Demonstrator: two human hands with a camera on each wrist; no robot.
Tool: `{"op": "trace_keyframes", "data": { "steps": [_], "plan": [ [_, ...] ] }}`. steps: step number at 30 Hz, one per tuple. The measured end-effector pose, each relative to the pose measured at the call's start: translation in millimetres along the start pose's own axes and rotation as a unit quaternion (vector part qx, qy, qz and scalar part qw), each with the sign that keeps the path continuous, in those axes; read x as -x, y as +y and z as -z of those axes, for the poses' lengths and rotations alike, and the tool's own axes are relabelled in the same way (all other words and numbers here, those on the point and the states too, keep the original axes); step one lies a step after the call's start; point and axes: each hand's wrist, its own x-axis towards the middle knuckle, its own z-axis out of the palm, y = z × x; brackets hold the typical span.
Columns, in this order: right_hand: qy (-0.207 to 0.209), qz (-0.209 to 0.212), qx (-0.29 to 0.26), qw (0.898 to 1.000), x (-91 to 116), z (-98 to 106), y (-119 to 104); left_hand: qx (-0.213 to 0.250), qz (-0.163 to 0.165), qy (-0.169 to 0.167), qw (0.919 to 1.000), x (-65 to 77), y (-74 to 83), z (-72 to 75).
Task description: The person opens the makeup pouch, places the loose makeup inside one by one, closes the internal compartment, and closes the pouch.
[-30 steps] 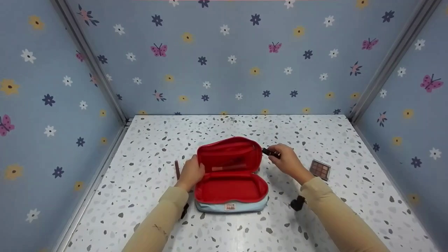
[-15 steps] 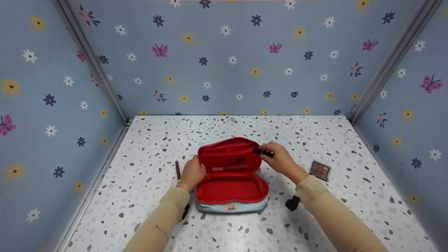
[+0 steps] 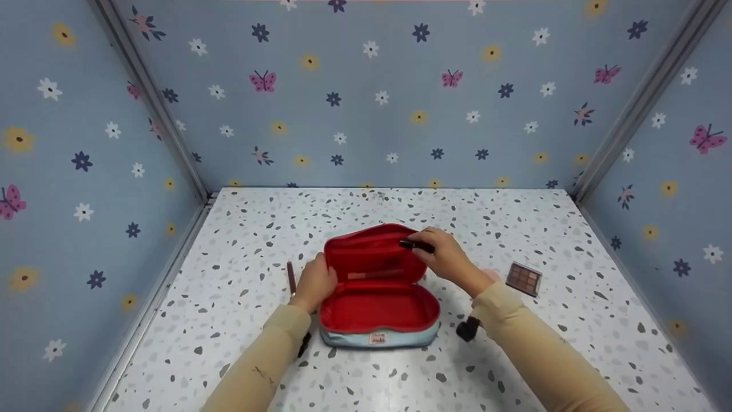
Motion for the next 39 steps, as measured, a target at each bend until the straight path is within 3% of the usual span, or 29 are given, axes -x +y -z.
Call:
{"op": "trace_keyframes", "data": {
  "steps": [20, 39],
  "plan": [
    [-0.042, -0.039, 0.052, 0.997, -26.3, -15.5, -18.6, -0.006, -0.004, 0.002, 1.0000, 3.2, 0.0, -0.1],
    [-0.045, -0.004, 0.058, 0.997, -40.9, -30.2, -16.2, -0.011, -0.012, 0.024, 0.9996, 4.8, 4.1, 0.7]
  ]
}}
